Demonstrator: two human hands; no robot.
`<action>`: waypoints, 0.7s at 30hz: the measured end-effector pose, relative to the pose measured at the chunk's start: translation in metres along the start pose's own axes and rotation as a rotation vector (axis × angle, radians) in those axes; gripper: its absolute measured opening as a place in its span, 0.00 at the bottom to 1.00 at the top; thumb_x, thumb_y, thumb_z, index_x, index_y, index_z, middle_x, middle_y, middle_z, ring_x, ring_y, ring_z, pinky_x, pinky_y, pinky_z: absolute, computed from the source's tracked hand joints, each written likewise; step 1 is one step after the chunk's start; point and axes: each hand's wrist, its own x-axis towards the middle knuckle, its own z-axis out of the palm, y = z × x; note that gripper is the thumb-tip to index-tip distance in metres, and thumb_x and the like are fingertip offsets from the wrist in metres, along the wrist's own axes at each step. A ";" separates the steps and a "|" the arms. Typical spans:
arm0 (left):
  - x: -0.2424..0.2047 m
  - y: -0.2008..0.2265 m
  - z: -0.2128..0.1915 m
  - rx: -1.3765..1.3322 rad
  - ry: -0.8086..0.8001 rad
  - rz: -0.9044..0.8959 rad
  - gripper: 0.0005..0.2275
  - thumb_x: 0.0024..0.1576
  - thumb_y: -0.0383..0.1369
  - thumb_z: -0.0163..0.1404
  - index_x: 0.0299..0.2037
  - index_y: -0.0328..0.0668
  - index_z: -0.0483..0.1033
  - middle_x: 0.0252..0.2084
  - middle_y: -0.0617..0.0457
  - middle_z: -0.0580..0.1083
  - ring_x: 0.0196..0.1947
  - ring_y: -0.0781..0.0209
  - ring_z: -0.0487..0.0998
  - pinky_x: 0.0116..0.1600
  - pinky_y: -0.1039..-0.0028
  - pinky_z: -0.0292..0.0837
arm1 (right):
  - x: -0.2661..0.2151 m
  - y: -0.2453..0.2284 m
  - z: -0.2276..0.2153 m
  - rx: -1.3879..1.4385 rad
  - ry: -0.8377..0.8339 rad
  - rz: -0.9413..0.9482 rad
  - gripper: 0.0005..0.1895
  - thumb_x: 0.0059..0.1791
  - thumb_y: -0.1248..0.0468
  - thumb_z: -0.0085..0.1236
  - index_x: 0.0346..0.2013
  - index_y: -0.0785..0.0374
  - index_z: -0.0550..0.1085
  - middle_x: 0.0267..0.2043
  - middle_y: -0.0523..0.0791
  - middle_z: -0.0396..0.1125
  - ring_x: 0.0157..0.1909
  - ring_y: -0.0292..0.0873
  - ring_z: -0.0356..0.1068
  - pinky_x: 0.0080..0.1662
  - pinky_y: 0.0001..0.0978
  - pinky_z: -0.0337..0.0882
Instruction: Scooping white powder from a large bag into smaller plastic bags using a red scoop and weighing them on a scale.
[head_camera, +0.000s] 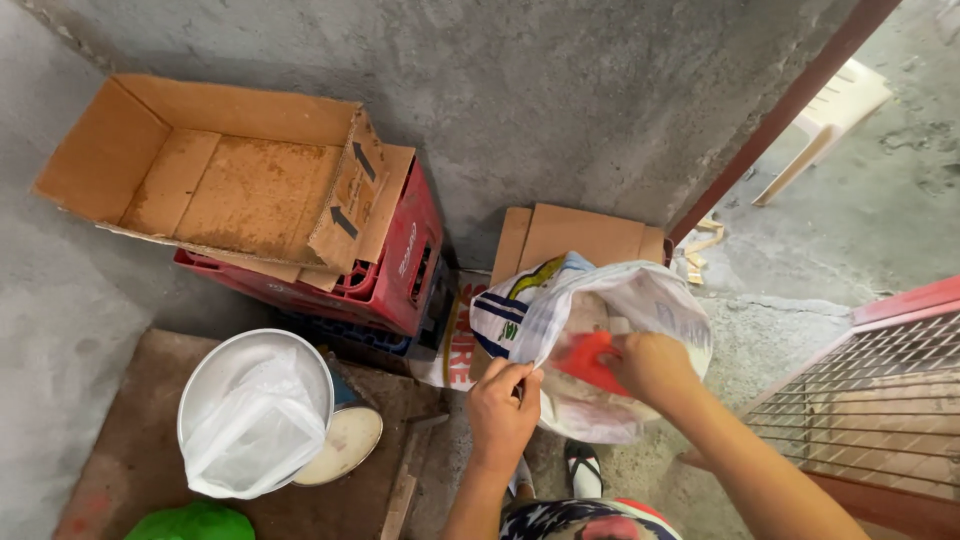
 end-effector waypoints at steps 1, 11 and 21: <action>0.001 0.000 -0.001 0.003 -0.003 0.000 0.05 0.52 0.30 0.60 0.33 0.39 0.83 0.29 0.50 0.76 0.25 0.49 0.79 0.31 0.63 0.72 | 0.002 -0.006 0.009 0.004 -0.001 0.000 0.18 0.46 0.46 0.60 0.29 0.57 0.82 0.29 0.52 0.75 0.34 0.55 0.76 0.39 0.48 0.75; -0.005 0.002 0.006 0.025 -0.002 0.067 0.04 0.53 0.31 0.60 0.33 0.39 0.82 0.30 0.50 0.76 0.27 0.48 0.79 0.32 0.63 0.73 | 0.011 0.010 0.034 0.033 0.210 -0.138 0.15 0.45 0.47 0.60 0.28 0.56 0.78 0.24 0.50 0.74 0.29 0.55 0.76 0.32 0.50 0.74; -0.019 0.001 0.011 0.014 -0.021 0.099 0.04 0.53 0.30 0.60 0.35 0.39 0.82 0.32 0.50 0.77 0.29 0.47 0.80 0.33 0.63 0.75 | -0.031 0.038 0.028 -0.185 -0.015 0.033 0.19 0.47 0.43 0.57 0.29 0.55 0.80 0.28 0.50 0.75 0.31 0.53 0.78 0.34 0.47 0.76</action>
